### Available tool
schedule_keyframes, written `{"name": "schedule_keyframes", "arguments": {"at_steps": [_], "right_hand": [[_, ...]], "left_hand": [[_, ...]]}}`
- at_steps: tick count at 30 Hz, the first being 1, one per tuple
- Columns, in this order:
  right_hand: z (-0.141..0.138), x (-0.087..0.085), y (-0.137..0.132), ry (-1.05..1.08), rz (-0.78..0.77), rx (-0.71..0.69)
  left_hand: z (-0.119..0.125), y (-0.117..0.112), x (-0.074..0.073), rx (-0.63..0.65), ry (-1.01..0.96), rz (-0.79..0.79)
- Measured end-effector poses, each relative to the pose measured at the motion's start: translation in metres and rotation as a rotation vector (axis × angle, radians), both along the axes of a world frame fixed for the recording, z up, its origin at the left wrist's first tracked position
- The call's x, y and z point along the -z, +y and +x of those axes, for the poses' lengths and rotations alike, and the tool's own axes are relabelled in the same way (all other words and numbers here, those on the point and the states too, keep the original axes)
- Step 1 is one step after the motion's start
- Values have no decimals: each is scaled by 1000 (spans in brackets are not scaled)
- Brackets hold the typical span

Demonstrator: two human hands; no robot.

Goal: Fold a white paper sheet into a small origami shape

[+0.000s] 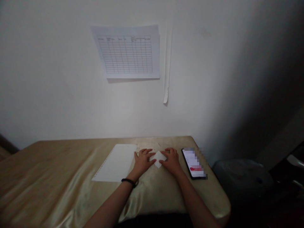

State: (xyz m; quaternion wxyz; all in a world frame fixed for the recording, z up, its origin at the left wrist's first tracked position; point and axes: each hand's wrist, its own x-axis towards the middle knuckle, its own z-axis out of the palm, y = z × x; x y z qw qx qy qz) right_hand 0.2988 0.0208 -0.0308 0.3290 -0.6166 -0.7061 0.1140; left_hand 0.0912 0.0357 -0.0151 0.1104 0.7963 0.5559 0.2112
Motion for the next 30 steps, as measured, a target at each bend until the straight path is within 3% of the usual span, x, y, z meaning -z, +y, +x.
{"name": "schedule_keyframes", "arguments": {"at_steps": [19, 24, 30], "right_hand": [[2, 8, 6, 136, 95, -13], [4, 9, 8, 253, 193, 62], [7, -2, 1, 48, 320, 81]], "left_hand": [[1, -3, -6, -16, -20, 11], [1, -4, -8, -25, -8, 22], [1, -7, -11, -32, -4, -4]]}}
